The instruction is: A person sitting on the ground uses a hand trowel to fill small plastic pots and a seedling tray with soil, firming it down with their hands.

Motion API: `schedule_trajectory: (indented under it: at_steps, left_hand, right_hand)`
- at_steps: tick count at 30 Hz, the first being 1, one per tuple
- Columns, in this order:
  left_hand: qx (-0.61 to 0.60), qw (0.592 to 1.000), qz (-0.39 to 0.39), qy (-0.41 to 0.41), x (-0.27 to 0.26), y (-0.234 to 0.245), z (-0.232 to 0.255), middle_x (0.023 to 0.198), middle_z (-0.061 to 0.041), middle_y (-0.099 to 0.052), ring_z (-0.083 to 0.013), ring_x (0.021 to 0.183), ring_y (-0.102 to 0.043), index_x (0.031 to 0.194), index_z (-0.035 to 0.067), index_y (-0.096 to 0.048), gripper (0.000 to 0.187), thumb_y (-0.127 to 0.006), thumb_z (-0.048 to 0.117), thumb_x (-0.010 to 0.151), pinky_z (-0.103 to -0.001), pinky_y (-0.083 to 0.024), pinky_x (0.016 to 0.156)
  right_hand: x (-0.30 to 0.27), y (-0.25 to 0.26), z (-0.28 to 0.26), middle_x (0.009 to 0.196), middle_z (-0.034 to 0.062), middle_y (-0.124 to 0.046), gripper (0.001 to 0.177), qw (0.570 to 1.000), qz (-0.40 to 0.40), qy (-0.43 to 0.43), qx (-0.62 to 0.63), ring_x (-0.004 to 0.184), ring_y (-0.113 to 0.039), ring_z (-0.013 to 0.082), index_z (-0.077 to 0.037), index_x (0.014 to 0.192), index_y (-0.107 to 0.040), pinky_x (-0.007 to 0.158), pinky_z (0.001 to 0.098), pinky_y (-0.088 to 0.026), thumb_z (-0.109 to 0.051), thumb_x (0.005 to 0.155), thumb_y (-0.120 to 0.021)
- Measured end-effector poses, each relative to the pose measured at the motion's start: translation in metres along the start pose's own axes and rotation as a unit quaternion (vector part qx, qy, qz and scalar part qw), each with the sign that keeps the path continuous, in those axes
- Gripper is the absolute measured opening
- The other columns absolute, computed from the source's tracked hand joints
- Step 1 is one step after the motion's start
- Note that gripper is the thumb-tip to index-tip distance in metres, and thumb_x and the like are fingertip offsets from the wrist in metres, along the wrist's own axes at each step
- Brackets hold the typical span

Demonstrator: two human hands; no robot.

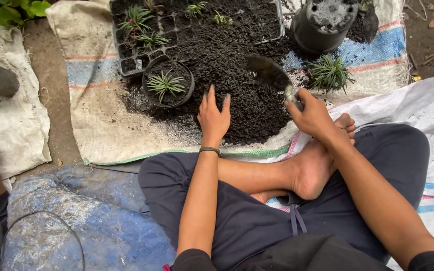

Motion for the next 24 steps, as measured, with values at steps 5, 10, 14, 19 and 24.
schedule_trajectory:
  at_steps: [5, 10, 14, 19, 24]
  left_hand:
    - [-0.096, 0.988, 0.057, 0.102, 0.005, 0.011, -0.032, 0.141, -0.024, -0.051, -0.0396, 0.132, -0.051, 0.148, 0.008, -0.044, 0.059, -0.052, 0.046, 0.104, -0.06, -0.042, 0.103]
    - [-0.264, 0.93, 0.174, 0.186, 0.008, 0.019, -0.034, 0.148, -0.035, -0.031, -0.0468, 0.141, -0.037, 0.152, -0.009, -0.021, 0.08, -0.058, 0.042, 0.103, -0.06, -0.036, 0.114]
    - [-0.392, 0.869, 0.224, 0.203, 0.015, 0.04, -0.003, 0.16, -0.036, -0.007, -0.0429, 0.154, -0.008, 0.156, -0.012, -0.003, 0.098, -0.053, 0.053, 0.102, -0.054, -0.01, 0.125]
    - [-0.373, 0.861, 0.248, 0.239, 0.033, 0.037, -0.039, 0.159, -0.033, -0.016, -0.0403, 0.153, -0.016, 0.156, -0.01, -0.013, 0.085, -0.051, 0.046, 0.104, -0.053, -0.015, 0.125]
    - [-0.409, 0.854, 0.25, 0.203, 0.025, 0.067, -0.019, 0.161, -0.034, -0.01, -0.0442, 0.153, -0.009, 0.157, -0.01, -0.01, 0.074, -0.047, 0.031, 0.107, -0.056, -0.014, 0.125]
  right_hand:
    - [-0.003, -0.016, 0.012, 0.083, 0.0193, -0.073, 0.04, 0.999, 0.014, -0.03, 0.026, 0.091, -0.071, 0.0434, -0.005, 0.119, -0.068, 0.082, 0.0562, -0.051, -0.041, 0.101, -0.065]
    - [-0.025, -0.045, 0.004, 0.075, 0.0125, -0.064, 0.036, 0.969, 0.05, -0.126, 0.206, 0.053, -0.058, 0.0217, 0.004, 0.126, -0.055, 0.041, 0.0339, -0.047, -0.028, 0.11, -0.051]
    - [-0.044, -0.069, 0.013, 0.07, 0.0152, -0.06, 0.038, 0.938, 0.063, -0.19, 0.284, 0.043, -0.056, 0.021, 0.008, 0.117, -0.054, 0.028, 0.0364, -0.043, -0.027, 0.105, -0.055]
    - [-0.048, -0.061, 0.002, 0.066, 0.0107, -0.054, 0.033, 0.92, 0.083, -0.189, 0.333, 0.042, -0.052, 0.0176, 0.005, 0.114, -0.054, 0.027, 0.0338, -0.04, -0.027, 0.104, -0.056]
    - [-0.045, -0.051, -0.001, 0.064, 0.0114, -0.054, 0.023, 0.944, 0.076, -0.076, 0.311, 0.041, -0.053, 0.0186, 0.0, 0.114, -0.052, 0.027, 0.0321, -0.038, -0.022, 0.108, -0.057]
Point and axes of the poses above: each hand's wrist, its own x-axis towards the middle knuckle, its own y-axis out of the back of the hand, z = x × y, the point moved 3 cm from there along x, towards the middle knuckle
